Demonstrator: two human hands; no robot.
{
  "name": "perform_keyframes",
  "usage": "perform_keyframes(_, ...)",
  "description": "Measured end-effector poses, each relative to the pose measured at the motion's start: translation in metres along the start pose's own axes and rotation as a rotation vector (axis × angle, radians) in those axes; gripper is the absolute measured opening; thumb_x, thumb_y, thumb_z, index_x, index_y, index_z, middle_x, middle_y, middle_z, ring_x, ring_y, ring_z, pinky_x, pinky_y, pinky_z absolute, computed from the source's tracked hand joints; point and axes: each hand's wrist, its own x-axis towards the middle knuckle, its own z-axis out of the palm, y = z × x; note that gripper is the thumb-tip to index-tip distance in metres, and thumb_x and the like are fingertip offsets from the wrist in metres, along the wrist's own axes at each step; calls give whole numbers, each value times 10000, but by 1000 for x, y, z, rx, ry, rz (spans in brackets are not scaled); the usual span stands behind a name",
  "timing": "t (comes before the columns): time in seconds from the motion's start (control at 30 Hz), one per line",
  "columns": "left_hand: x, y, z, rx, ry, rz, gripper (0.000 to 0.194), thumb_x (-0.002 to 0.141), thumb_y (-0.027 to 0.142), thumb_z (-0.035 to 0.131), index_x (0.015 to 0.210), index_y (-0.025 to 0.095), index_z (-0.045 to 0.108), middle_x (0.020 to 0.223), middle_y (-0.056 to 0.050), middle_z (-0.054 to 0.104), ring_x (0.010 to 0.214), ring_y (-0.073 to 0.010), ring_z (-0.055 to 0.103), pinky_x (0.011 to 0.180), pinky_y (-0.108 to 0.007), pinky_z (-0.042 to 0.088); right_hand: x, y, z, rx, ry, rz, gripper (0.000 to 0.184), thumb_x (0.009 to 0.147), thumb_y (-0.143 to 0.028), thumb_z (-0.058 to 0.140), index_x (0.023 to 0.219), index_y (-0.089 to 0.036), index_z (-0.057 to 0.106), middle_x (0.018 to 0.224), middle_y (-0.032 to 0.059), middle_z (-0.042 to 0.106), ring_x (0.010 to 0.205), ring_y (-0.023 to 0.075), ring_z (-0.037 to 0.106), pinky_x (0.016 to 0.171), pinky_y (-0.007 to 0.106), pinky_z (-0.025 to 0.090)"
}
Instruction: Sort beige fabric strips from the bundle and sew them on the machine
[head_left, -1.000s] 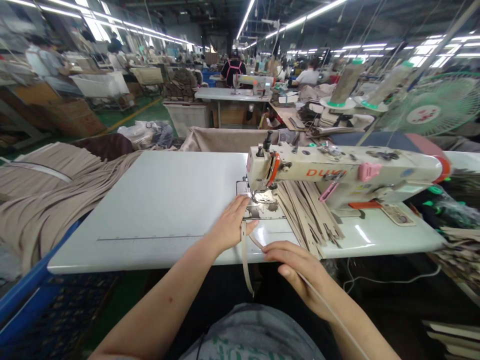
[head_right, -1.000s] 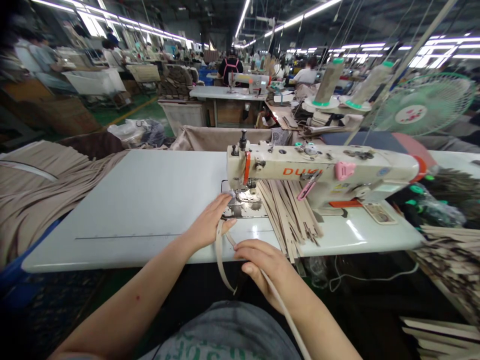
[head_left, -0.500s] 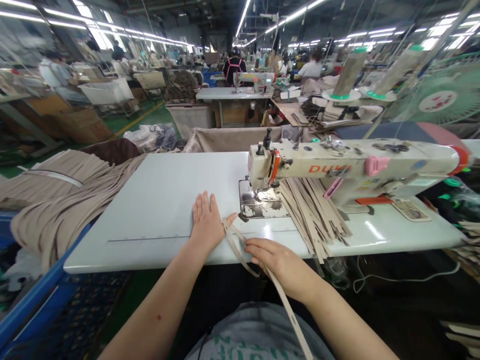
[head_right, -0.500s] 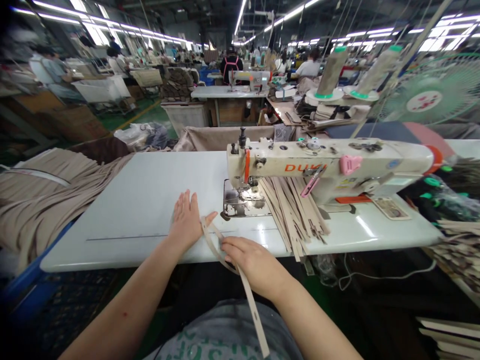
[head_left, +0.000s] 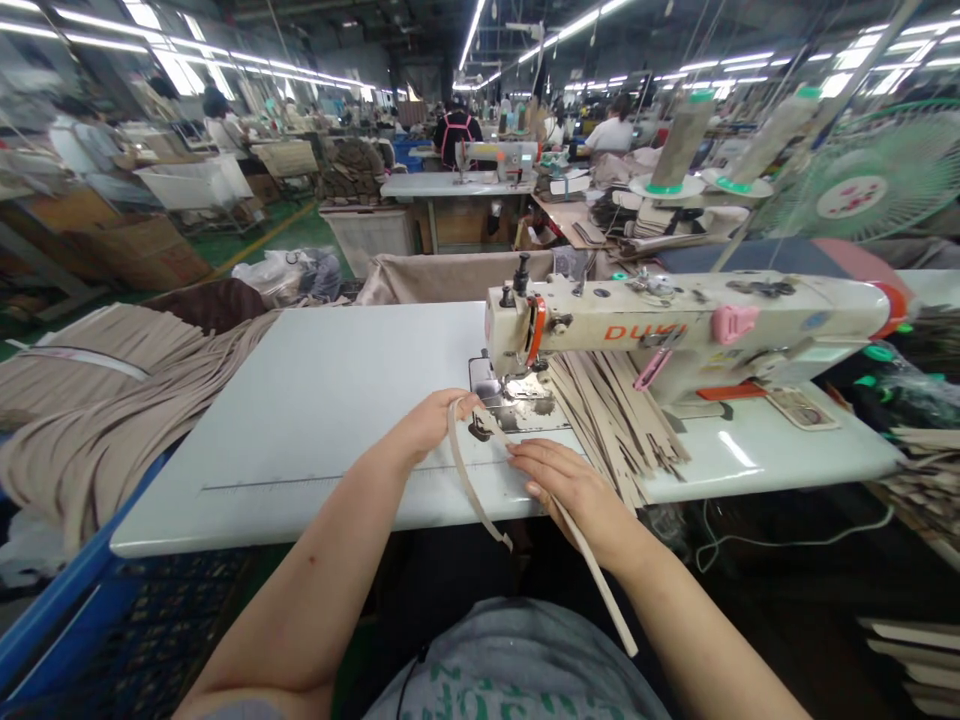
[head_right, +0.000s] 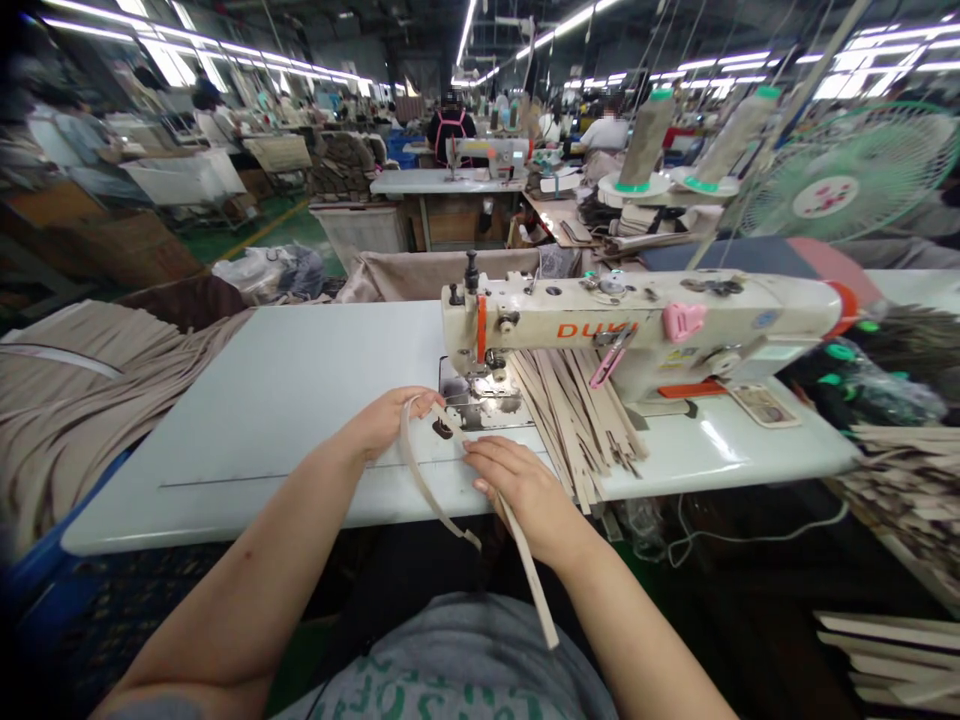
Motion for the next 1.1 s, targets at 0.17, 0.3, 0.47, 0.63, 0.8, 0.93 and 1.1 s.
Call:
perform_keyframes(0.17, 45, -17, 6, 506, 196, 189, 312, 870, 446, 618, 791, 154, 693, 849, -89, 670, 886, -252, 624, 877, -384, 492, 3, 9, 10, -18, -9, 21, 367, 1041, -272, 450, 1379, -196, 574, 1425, 127, 585, 1369, 232, 494, 1160, 475, 423)
perform_keyframes(0.3, 68, -29, 15, 903, 325, 201, 427, 923, 346, 560, 1264, 95, 619, 1391, -193, 569, 1389, -337, 417, 1163, -477, 309, 10, 16, 17, -102, -27, 57, 387, 1036, -303, 464, 1385, -173, 573, 1436, 132, 579, 1419, 258, 438, 1170, 498, 411)
perform_keyframes(0.47, 81, -34, 18, 1112, 201, 81, 630, 993, 434, 409, 1529, 108, 360, 1641, -156, 285, 1535, -328, 167, 1231, -507, 168, 14, 26, 27, -200, -60, 85, 428, 1032, -312, 472, 1421, -145, 540, 1508, 132, 509, 1488, 268, 327, 1186, 500, 386)
perform_keyframes(0.63, 97, -35, 14, 1166, 147, 80, 661, 997, 467, 333, 1573, 145, 294, 1659, -130, 248, 1552, -298, 100, 1241, -505, 113, 21, 32, 32, -260, -49, 83, 445, 1028, -327, 488, 1437, -157, 535, 1515, 135, 500, 1481, 277, 340, 1178, 518, 384)
perform_keyframes(0.8, 115, -36, 13, 1194, 149, 67, 694, 975, 430, 361, 1585, 113, 262, 1666, -135, 224, 1553, -308, 79, 1244, -510, 81, 33, 37, 34, -289, 23, 129, 392, 1031, -306, 481, 1371, -156, 604, 1414, 137, 600, 1408, 284, 452, 1143, 505, 419)
perform_keyframes(0.93, 124, -37, 12, 1204, 151, 81, 686, 977, 383, 341, 1590, 92, 241, 1671, -142, 201, 1555, -293, 78, 1250, -497, 84, 36, 40, 37, -287, 51, 134, 384, 1028, -296, 491, 1374, -174, 604, 1391, 134, 616, 1392, 285, 468, 1138, 513, 420)
perform_keyframes(1.1, 128, -42, 10, 1194, 170, 95, 676, 983, 416, 335, 1588, 123, 266, 1678, -120, 182, 1555, -293, 75, 1249, -511, 80, 35, 39, 39, -305, 34, 134, 383, 1031, -269, 484, 1387, -172, 589, 1423, 116, 596, 1409, 279, 449, 1152, 504, 403)
